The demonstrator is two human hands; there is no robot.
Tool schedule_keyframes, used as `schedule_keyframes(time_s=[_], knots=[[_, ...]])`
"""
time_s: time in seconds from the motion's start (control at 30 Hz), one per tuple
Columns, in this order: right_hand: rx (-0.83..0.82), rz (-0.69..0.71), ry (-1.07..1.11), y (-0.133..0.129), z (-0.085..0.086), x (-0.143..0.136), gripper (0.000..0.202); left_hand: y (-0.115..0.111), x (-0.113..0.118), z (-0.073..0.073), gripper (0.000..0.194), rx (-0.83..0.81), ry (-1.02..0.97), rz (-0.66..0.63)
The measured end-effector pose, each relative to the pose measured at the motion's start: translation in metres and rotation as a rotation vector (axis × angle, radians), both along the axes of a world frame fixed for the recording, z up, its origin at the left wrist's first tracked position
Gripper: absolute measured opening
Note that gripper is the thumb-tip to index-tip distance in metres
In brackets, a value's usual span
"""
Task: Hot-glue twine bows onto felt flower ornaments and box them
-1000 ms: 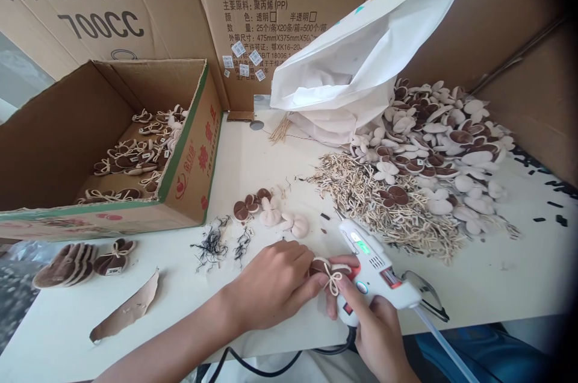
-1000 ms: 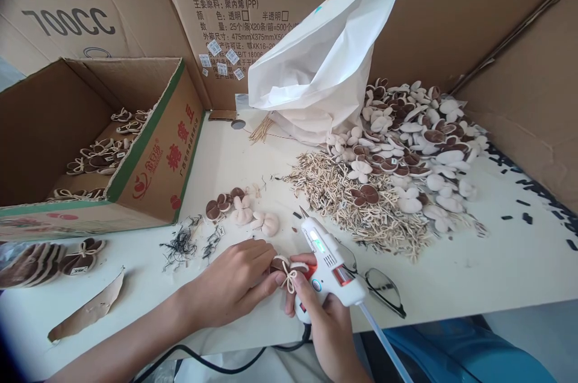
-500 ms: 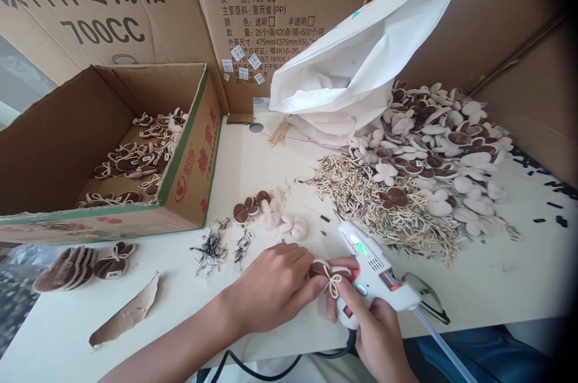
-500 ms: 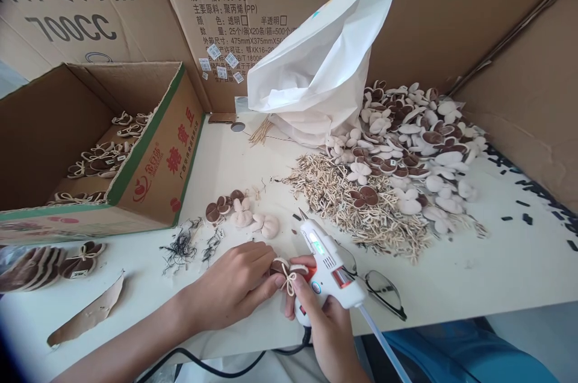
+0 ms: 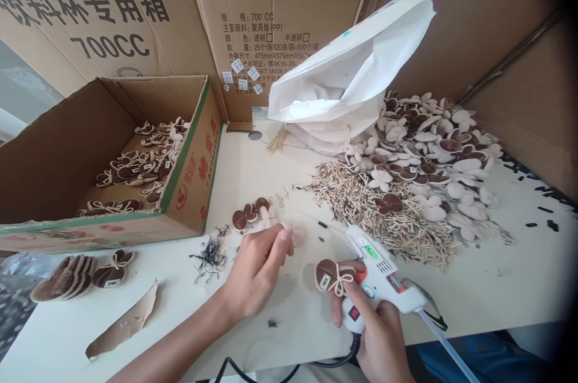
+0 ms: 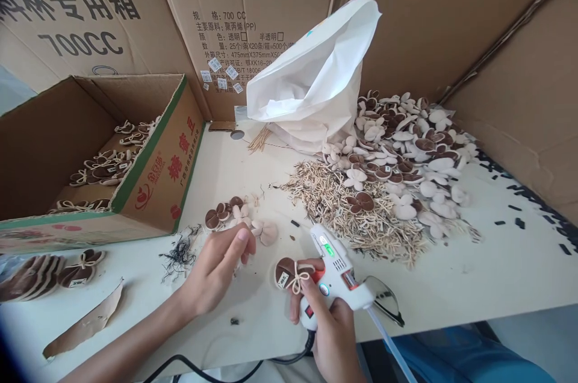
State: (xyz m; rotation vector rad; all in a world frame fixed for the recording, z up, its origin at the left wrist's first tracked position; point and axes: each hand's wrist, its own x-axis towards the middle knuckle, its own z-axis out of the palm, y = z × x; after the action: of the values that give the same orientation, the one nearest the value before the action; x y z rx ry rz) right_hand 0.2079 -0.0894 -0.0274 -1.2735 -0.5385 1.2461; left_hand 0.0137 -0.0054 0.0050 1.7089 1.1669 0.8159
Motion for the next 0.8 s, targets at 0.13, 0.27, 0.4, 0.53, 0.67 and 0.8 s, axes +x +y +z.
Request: schedule_keyframes(time_s=[0.13,0.27,0.4,0.53,0.67,0.8], knots=[[-0.052,-0.068,-0.007,0.001,0.008,-0.005,0.041,0.002,0.002,-0.008,0.053,-0.076,-0.043,0.096],[-0.08,-0.1,-0.005,0.002,0.015,-0.009,0.042,-0.003,0.007,-0.011,0.034,-0.128,-0.113,-0.057],[-0.086,-0.133,0.012,0.003,0.017,-0.012,0.036,-0.008,0.012,-0.011,0.023,-0.182,-0.215,-0.171],[-0.111,-0.153,-0.001,0.004,0.018,-0.012,0.04,-0.01,0.013,-0.012,0.027,-0.205,-0.214,-0.171],[-0.06,-0.092,-0.002,0.005,0.017,-0.009,0.044,-0.009,0.012,-0.013,0.032,-0.213,-0.2,-0.144],[-0.037,-0.084,-0.006,0.005,0.014,-0.008,0.04,-0.009,0.012,-0.015,0.031,-0.185,-0.179,-0.092]])
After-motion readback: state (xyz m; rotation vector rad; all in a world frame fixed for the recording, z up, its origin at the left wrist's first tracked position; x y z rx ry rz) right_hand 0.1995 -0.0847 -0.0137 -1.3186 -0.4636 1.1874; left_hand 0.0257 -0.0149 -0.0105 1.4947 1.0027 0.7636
